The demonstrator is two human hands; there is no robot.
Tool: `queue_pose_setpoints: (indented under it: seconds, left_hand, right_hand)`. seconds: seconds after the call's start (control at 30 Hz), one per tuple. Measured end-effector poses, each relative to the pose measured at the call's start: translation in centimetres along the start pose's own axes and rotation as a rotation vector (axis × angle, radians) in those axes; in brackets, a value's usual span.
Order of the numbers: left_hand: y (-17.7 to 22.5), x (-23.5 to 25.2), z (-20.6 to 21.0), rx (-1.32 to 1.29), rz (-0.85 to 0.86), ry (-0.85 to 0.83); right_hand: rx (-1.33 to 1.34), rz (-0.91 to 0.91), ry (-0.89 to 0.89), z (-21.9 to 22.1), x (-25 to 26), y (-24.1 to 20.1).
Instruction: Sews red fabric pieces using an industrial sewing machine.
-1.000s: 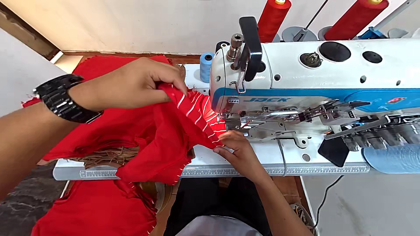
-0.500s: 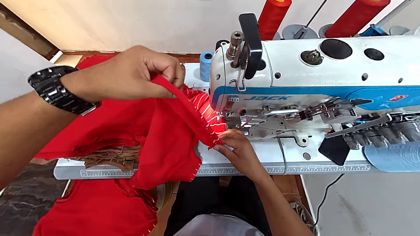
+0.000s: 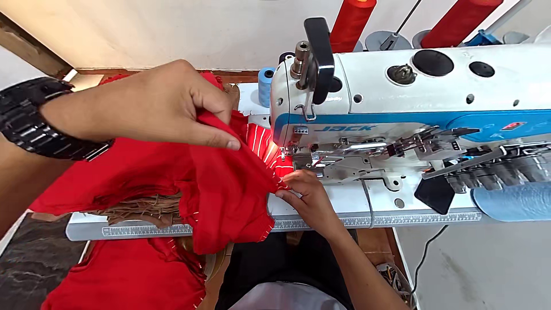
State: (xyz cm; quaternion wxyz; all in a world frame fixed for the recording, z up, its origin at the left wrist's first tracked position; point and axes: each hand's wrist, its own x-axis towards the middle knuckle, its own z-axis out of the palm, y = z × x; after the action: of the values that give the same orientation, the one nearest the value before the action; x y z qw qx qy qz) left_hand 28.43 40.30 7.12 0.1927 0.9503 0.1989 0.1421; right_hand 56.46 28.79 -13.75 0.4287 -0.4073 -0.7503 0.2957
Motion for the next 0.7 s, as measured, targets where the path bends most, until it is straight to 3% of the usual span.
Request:
queue_pose_setpoints:
  seconds: [0.07,0.17,0.27,0.33,0.43,0.53,0.7]
  left_hand:
    - [0.1,0.0,0.1,-0.029,-0.01,-0.077]
    - [0.6,-0.1,-0.2,0.405,0.043,-0.13]
    - [1.4,-0.4,0.5,0.653,-0.068,-0.067]
    - [0.9,-0.7,1.3,0.501,-0.123,0.041]
    - [-0.2,-1.5,1.3,-0.111,-0.186,0.031]
    - [0.0,-1.2,1.4,-0.245,-0.138,-0.016]
    - [-0.2,-0.5,0.0,0.403,-0.004,-0.109]
  right_hand:
    - [0.001,-0.003,-0.001,0.1,0.0,-0.1]
    - [-0.007,-0.009,0.005,0.3,0.0,-0.1]
    - [-0.011,-0.002,0.019,0.4,0.0,0.0]
    - [-0.02,-0.006,0.031,0.5,0.0,0.0]
    - [-0.007,0.001,0.033,0.5,0.0,0.0]
    - [0.006,0.01,0.024,0.4,0.0,-0.1]
    - [-0.009,-0.008,0.024,0.5,0.0,-0.1]
